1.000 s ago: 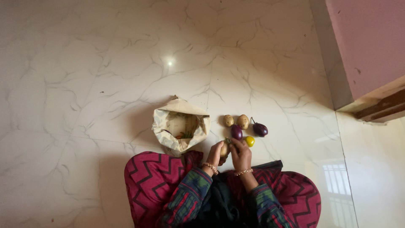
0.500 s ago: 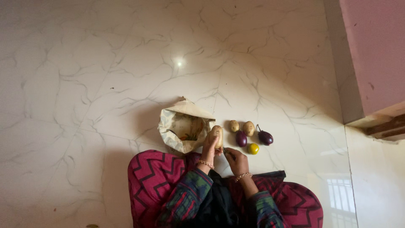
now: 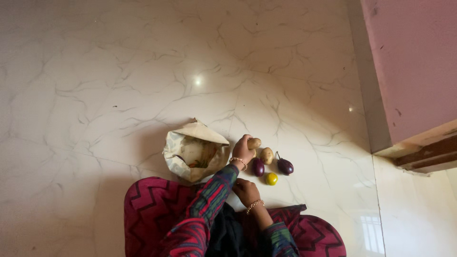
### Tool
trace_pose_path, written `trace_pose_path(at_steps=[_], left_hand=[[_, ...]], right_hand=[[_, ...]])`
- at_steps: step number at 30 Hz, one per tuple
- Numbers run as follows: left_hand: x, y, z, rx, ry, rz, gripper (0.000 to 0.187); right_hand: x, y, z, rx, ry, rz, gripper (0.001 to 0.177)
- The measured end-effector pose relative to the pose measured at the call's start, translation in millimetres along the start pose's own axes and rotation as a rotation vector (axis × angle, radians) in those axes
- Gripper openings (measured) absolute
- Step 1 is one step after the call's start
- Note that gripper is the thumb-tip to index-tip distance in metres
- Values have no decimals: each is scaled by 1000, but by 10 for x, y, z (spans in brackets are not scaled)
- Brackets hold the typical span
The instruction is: The person sits on the floor and sorts vegetables from a cloth bag onto the tiled floor. They handle potatoes, eggplants, and tomatoes, placing them in a pile next to the bag. The person also picks up and inspects green chilies from the bag.
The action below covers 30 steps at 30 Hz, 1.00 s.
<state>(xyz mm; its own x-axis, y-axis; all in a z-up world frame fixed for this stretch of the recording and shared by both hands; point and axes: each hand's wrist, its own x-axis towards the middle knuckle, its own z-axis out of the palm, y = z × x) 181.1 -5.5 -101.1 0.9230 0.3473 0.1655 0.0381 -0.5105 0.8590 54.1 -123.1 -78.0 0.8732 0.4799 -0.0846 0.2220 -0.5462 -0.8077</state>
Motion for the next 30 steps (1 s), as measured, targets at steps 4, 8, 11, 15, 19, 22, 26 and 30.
trace_pose_path(at_steps=[4, 8, 11, 15, 19, 22, 26, 30], left_hand=[[177, 95, 137, 313, -77, 213, 56], [170, 112, 192, 371, -186, 153, 65], [112, 133, 135, 366, -188, 191, 73], [90, 176, 38, 411, -276, 150, 79], [145, 127, -41, 394, -268, 161, 86], [177, 106, 2, 361, -249, 166, 94], [234, 73, -22, 428, -352, 45, 84], [235, -65, -164, 314, -275, 259, 69]], right_hand=[[30, 83, 16, -26, 19, 4, 24], [49, 166, 17, -8, 62, -24, 23], [59, 161, 18, 9, 60, -62, 23], [44, 150, 26, 16, 26, -30, 26], [62, 95, 37, 18, 38, -6, 30], [28, 69, -42, 24, 41, 39, 30], [5, 26, -66, 41, 53, 1, 26], [24, 76, -77, 72, 88, 16, 27]])
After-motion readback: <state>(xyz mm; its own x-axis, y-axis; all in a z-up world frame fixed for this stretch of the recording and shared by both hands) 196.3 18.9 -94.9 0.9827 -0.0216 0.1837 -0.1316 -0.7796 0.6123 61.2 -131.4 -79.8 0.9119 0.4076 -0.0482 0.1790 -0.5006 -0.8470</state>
